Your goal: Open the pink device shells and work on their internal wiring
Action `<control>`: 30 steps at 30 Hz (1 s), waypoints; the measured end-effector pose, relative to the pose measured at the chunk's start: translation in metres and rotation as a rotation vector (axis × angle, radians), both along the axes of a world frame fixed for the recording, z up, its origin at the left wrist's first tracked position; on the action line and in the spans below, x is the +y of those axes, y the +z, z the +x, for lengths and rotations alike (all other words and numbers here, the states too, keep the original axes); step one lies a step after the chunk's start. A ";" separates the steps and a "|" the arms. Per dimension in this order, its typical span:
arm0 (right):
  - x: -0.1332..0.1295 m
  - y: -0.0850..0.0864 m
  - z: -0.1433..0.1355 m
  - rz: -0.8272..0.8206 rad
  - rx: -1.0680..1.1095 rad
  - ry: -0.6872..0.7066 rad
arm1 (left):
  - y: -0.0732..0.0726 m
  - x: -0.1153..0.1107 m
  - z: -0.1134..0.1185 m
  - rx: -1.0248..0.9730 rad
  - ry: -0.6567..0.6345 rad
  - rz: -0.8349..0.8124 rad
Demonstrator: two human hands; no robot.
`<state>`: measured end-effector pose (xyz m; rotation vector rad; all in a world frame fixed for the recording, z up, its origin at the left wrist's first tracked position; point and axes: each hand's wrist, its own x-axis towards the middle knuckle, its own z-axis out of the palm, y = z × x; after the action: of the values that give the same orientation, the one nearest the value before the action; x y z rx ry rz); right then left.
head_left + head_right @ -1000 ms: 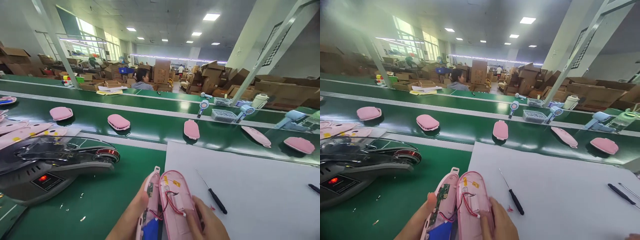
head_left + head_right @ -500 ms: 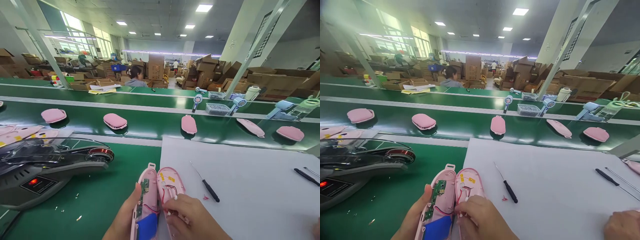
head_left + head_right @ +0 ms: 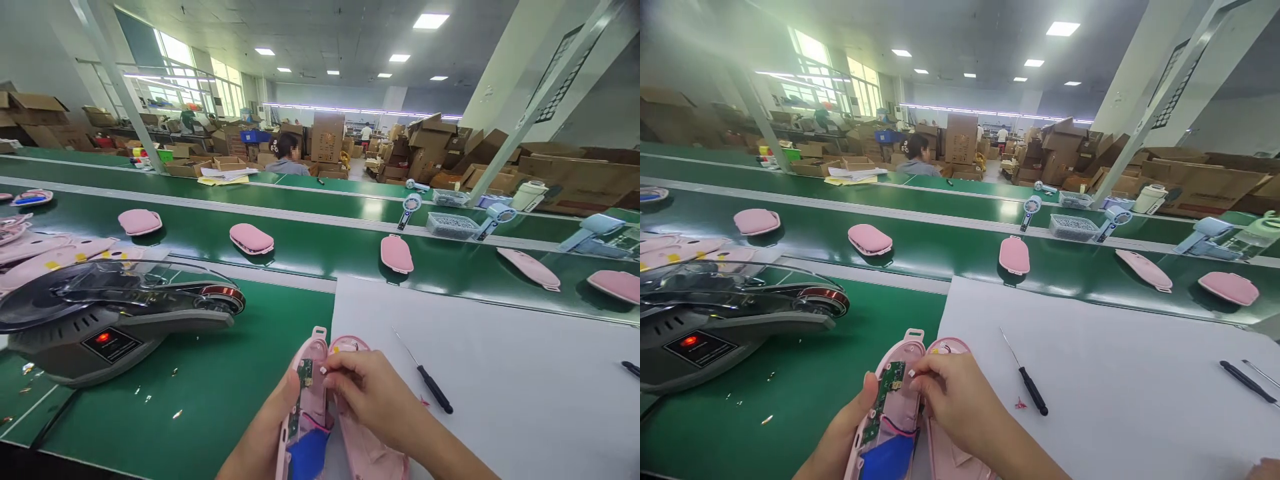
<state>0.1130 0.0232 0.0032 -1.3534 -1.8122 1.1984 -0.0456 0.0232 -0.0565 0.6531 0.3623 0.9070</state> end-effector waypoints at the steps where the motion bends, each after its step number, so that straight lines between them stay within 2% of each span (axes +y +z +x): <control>1: -0.001 0.000 0.000 0.029 -0.027 0.013 | -0.002 0.001 0.001 0.010 0.002 -0.002; 4: -0.003 -0.004 0.000 0.122 -0.129 0.022 | -0.008 0.005 0.006 0.017 0.014 -0.030; 6: -0.005 -0.013 0.002 0.231 -0.217 -0.002 | -0.012 0.008 0.009 0.008 0.062 -0.011; 10: -0.006 -0.036 0.004 0.754 -0.416 -0.058 | -0.015 0.010 0.010 0.050 0.122 0.014; 12: -0.007 -0.039 0.003 0.857 -0.405 -0.088 | -0.014 0.008 0.008 0.061 0.120 0.012; 14: -0.008 -0.033 0.000 0.747 -0.332 -0.075 | -0.013 0.006 0.008 0.056 0.117 0.020; 19: -0.009 -0.011 -0.008 0.161 -0.061 -0.010 | -0.014 0.005 0.010 0.029 0.119 0.059; 21: -0.009 -0.009 -0.010 -0.001 0.032 -0.016 | -0.017 0.006 0.012 0.034 0.113 0.074; 25: -0.008 -0.006 -0.011 -0.123 0.091 -0.032 | -0.017 0.006 0.012 0.057 0.107 0.090; 30: -0.004 0.008 -0.004 -0.225 0.072 0.002 | -0.001 -0.005 0.008 0.118 0.082 0.094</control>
<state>0.1089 0.0193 0.0109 -1.4098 -1.6678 1.4689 -0.0375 0.0182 -0.0577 0.7853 0.4559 0.9701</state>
